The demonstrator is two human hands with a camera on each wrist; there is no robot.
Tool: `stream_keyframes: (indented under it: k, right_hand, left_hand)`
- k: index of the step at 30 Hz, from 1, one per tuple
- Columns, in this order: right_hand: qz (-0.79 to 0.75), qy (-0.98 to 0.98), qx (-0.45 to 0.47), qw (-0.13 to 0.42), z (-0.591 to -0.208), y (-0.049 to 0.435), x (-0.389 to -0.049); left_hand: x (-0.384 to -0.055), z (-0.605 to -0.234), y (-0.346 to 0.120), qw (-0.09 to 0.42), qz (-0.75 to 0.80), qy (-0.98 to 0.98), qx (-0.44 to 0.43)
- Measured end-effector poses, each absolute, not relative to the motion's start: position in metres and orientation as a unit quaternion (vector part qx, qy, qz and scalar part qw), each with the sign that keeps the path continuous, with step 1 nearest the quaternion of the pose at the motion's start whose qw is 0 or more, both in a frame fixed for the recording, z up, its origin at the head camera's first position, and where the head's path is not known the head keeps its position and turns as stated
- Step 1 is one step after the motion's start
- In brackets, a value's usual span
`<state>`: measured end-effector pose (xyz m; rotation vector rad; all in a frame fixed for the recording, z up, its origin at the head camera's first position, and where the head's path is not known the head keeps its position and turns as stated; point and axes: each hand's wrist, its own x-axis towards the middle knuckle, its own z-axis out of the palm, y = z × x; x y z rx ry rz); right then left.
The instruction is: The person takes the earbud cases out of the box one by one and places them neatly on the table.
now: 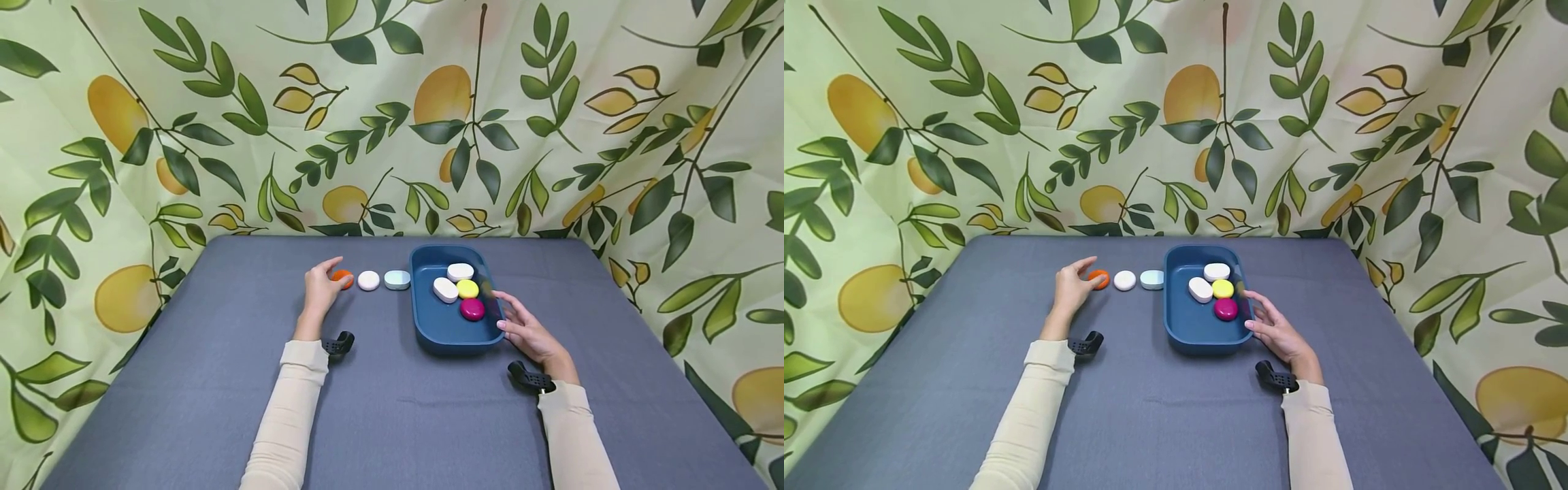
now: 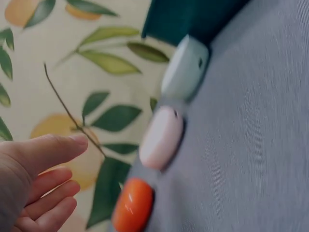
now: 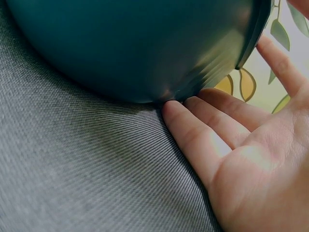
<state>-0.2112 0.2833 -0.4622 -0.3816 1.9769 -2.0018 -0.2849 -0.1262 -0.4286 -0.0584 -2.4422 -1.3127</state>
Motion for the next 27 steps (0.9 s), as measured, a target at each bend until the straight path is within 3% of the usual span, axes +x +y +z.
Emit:
stream_keyframes:
  k: [5, 14, 23, 27]
  right_hand:
    - [-0.699, 0.685, -0.145, 0.148, -0.464, 0.286, -0.212]
    - [-0.705, 0.674, -0.168, 0.145, -0.468, 0.288, -0.214]
    - [-0.699, 0.687, -0.133, 0.148, -0.463, 0.285, -0.211]
    - [-0.697, 0.690, -0.131, 0.148, -0.463, 0.284, -0.211]
  left_hand:
    - [-0.278, -0.416, -0.108, 0.187, -0.471, -0.859, -0.075]
    - [-0.271, -0.412, -0.077, 0.103, -0.481, -0.860, -0.137]
    - [-0.256, -0.412, -0.044, 0.084, -0.463, -0.854, -0.221]
    - [-0.250, -0.409, -0.028, 0.050, -0.431, -0.858, -0.276]
